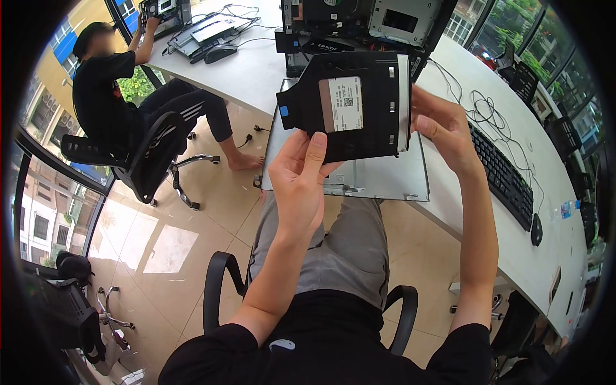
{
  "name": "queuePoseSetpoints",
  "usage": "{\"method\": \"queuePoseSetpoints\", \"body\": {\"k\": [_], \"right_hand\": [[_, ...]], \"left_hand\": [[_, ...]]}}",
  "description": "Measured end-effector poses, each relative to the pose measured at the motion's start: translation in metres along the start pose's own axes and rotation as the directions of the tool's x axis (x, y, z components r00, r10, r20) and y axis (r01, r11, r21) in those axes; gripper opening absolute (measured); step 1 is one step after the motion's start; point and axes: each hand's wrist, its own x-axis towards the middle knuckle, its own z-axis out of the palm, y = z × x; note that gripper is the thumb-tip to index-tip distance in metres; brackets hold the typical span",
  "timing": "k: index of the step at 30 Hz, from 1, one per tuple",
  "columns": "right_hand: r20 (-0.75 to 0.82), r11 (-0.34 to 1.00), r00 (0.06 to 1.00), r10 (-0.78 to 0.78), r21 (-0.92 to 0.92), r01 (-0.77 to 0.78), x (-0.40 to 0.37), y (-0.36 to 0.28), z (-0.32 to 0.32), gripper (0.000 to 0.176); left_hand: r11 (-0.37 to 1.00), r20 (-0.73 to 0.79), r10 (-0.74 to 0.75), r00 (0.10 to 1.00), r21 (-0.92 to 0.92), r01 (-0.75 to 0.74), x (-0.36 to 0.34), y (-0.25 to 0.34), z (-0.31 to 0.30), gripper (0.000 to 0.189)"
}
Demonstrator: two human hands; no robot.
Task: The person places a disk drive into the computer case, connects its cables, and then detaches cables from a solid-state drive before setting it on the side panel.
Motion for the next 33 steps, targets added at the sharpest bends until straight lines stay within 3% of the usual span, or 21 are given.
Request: {"method": "queuePoseSetpoints", "body": {"k": [3,6,7,10,11,14,20,23,33], "right_hand": [[-0.056,0.992,0.992,-0.11,-0.071,0.106,0.001,-0.004,0.006,0.095],[-0.051,0.922,0.952,-0.302,-0.27,0.278,0.002,-0.005,0.016,0.121],[-0.023,0.862,0.938,-0.346,-0.402,0.308,0.003,-0.003,0.014,0.138],[0.08,0.691,0.885,-0.458,-0.595,0.411,0.003,-0.008,0.017,0.156],[0.152,0.576,0.856,-0.495,-0.68,0.454,0.003,-0.007,0.015,0.161],[0.19,0.472,0.811,-0.554,-0.73,0.494,0.004,-0.009,0.019,0.161],[0.251,0.376,0.831,-0.497,-0.8,0.467,-0.001,-0.012,0.028,0.156],[0.251,0.353,0.837,-0.486,-0.82,0.451,-0.002,-0.016,0.032,0.142],[0.256,0.33,0.83,-0.496,-0.828,0.453,-0.002,-0.015,0.032,0.134]], "left_hand": [[1.0,-0.011,0.008,1.0,0.015,-0.008,-0.001,-0.003,-0.001,0.02],[0.998,-0.044,-0.003,0.999,0.064,0.005,-0.002,-0.001,0.004,0.025],[0.996,-0.054,-0.01,0.998,0.087,0.014,-0.003,0.0,0.007,0.025],[0.991,-0.061,-0.003,0.998,0.135,0.012,-0.005,0.0,0.01,0.027],[0.989,-0.058,0.003,0.998,0.147,0.005,-0.005,0.0,0.011,0.028],[0.989,-0.028,0.025,0.999,0.145,-0.021,-0.005,-0.004,0.008,0.03],[0.988,0.012,0.035,0.999,0.151,-0.037,-0.005,-0.007,0.003,0.026],[0.988,0.02,0.041,0.999,0.151,-0.043,-0.006,-0.008,0.003,0.025],[0.987,0.007,0.017,1.0,0.159,-0.018,-0.006,-0.009,0.004,0.02]]}}
